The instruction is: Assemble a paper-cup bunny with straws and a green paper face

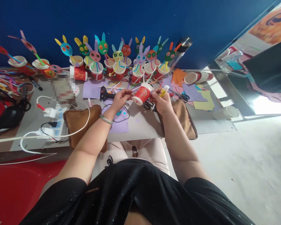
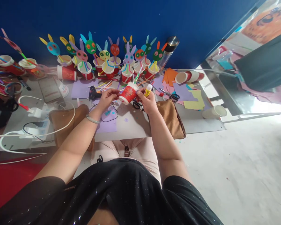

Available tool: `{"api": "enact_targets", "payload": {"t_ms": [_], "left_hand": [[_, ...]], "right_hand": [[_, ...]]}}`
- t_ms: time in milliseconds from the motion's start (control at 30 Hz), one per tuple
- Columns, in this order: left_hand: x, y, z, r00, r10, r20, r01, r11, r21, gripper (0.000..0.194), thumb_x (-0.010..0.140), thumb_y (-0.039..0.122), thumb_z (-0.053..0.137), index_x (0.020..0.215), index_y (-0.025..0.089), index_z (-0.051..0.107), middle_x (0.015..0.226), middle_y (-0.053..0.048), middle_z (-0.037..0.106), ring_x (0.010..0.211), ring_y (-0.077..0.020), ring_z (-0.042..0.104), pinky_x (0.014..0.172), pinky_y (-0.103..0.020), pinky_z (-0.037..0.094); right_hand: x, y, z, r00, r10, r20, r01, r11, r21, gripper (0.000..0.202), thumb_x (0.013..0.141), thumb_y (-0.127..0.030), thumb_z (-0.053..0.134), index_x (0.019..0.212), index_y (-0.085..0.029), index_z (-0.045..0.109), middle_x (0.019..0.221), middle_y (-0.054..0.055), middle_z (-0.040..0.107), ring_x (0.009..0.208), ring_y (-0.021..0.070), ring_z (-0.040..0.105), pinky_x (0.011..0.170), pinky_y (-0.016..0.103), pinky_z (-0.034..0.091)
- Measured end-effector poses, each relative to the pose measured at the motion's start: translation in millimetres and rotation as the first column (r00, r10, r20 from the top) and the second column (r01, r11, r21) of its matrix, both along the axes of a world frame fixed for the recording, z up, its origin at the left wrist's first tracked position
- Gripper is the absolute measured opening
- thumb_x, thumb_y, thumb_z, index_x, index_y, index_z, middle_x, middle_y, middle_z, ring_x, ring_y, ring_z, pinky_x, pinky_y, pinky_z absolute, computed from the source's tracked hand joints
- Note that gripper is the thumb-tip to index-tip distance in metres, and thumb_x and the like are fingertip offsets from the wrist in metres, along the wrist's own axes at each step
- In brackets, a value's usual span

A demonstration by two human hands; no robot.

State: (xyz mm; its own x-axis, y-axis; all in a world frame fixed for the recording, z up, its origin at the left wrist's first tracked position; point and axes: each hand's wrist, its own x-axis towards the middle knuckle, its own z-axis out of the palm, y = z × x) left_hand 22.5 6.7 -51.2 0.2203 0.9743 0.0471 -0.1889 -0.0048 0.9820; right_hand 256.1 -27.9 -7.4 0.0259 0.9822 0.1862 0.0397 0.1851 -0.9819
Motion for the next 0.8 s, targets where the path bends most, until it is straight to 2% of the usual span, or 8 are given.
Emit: {"api": "enact_targets", "payload": {"t_ms": [100, 233, 367, 467, 533, 633, 733, 800], "left_hand": [[2.0, -2.3, 2.3, 1.000, -0.015, 0.015, 0.016, 0.999, -0.052, 0.032, 0.088, 0.044, 0.079, 0.105, 0.019, 0.069, 0.100, -0.007, 0.080, 0.085, -0.0172, 0.075, 0.085, -0.034, 0.061], [4.7, -3.9, -0.9, 0.995, -0.085, 0.058, 0.084, 0.996, 0.015, 0.067, 0.070, 0.064, 0.094, 0.112, 0.020, 0.068, 0.110, -0.008, 0.078, 0.101, -0.0216, 0.075, 0.093, -0.035, 0.057], [3.4, -3.8, -4.8, 0.995, -0.094, -0.041, 0.099, 0.987, 0.126, 0.091, 0.054, 0.062, 0.103, 0.128, 0.022, 0.066, 0.134, -0.013, 0.073, 0.124, -0.0295, 0.068, 0.107, -0.043, 0.050], [1.1, -1.6, -7.7, 0.993, -0.045, -0.109, 0.063, 0.984, 0.169, 0.102, 0.048, 0.058, 0.105, 0.135, 0.025, 0.064, 0.145, -0.015, 0.068, 0.128, -0.0314, 0.065, 0.109, -0.046, 0.050], [1.0, 0.0, -9.6, 0.993, -0.018, -0.120, 0.039, 0.983, 0.181, 0.102, 0.047, 0.055, 0.105, 0.135, 0.024, 0.064, 0.143, -0.014, 0.069, 0.125, -0.0312, 0.067, 0.107, -0.046, 0.051], [3.1, 1.6, -11.6, 0.994, -0.007, -0.105, 0.031, 0.973, 0.228, 0.094, 0.048, 0.052, 0.104, 0.128, 0.021, 0.066, 0.130, -0.012, 0.073, 0.117, -0.0300, 0.070, 0.105, -0.046, 0.053], [5.3, 1.5, -11.9, 0.997, -0.021, -0.080, 0.040, 0.966, 0.254, 0.086, 0.049, 0.049, 0.103, 0.122, 0.020, 0.068, 0.116, -0.008, 0.075, 0.105, -0.0260, 0.072, 0.100, -0.042, 0.056], [6.1, 0.1, -11.2, 0.997, -0.016, -0.073, 0.034, 0.969, 0.243, 0.082, 0.050, 0.051, 0.103, 0.117, 0.020, 0.069, 0.108, -0.006, 0.075, 0.099, -0.0232, 0.072, 0.096, -0.040, 0.057]], "right_hand": [[-4.5, -4.6, 5.1, 0.987, 0.011, 0.161, -0.017, 0.999, 0.035, 0.047, 0.081, -0.066, 0.082, 0.085, -0.026, 0.056, 0.066, -0.005, 0.054, 0.060, 0.0133, 0.052, 0.061, 0.031, 0.046], [-12.5, -11.3, 10.0, 0.931, -0.019, 0.365, -0.031, 0.991, 0.131, 0.029, 0.091, -0.050, 0.074, 0.088, -0.026, 0.057, 0.071, -0.004, 0.057, 0.065, 0.0154, 0.053, 0.066, 0.034, 0.047], [-21.5, -17.1, 13.3, 0.857, -0.085, 0.509, -0.093, 0.945, 0.314, 0.010, 0.092, -0.032, 0.065, 0.093, -0.026, 0.057, 0.089, 0.002, 0.065, 0.081, 0.0208, 0.060, 0.080, 0.039, 0.052], [-28.2, -23.5, 17.6, 0.762, -0.083, 0.643, -0.184, 0.923, 0.338, 0.012, 0.084, -0.020, 0.060, 0.095, -0.025, 0.057, 0.100, 0.007, 0.068, 0.091, 0.0249, 0.063, 0.085, 0.040, 0.052], [-32.7, -28.9, 21.0, 0.704, -0.053, 0.708, -0.218, 0.933, 0.287, 0.017, 0.083, -0.016, 0.057, 0.097, -0.024, 0.058, 0.105, 0.009, 0.069, 0.095, 0.0261, 0.064, 0.086, 0.039, 0.051], [-38.4, -36.4, 25.4, 0.669, 0.004, 0.743, -0.249, 0.943, 0.220, 0.019, 0.084, -0.015, 0.054, 0.100, -0.025, 0.058, 0.109, 0.011, 0.072, 0.101, 0.0275, 0.066, 0.091, 0.040, 0.052], [-41.8, -41.1, 28.6, 0.680, 0.037, 0.732, -0.266, 0.943, 0.199, 0.018, 0.086, -0.018, 0.055, 0.102, -0.025, 0.060, 0.116, 0.013, 0.074, 0.107, 0.0295, 0.068, 0.096, 0.043, 0.054], [-43.6, -43.1, 30.4, 0.716, 0.032, 0.697, -0.252, 0.943, 0.216, 0.013, 0.089, -0.024, 0.058, 0.102, -0.025, 0.062, 0.123, 0.013, 0.075, 0.113, 0.0312, 0.069, 0.101, 0.046, 0.054]]}}
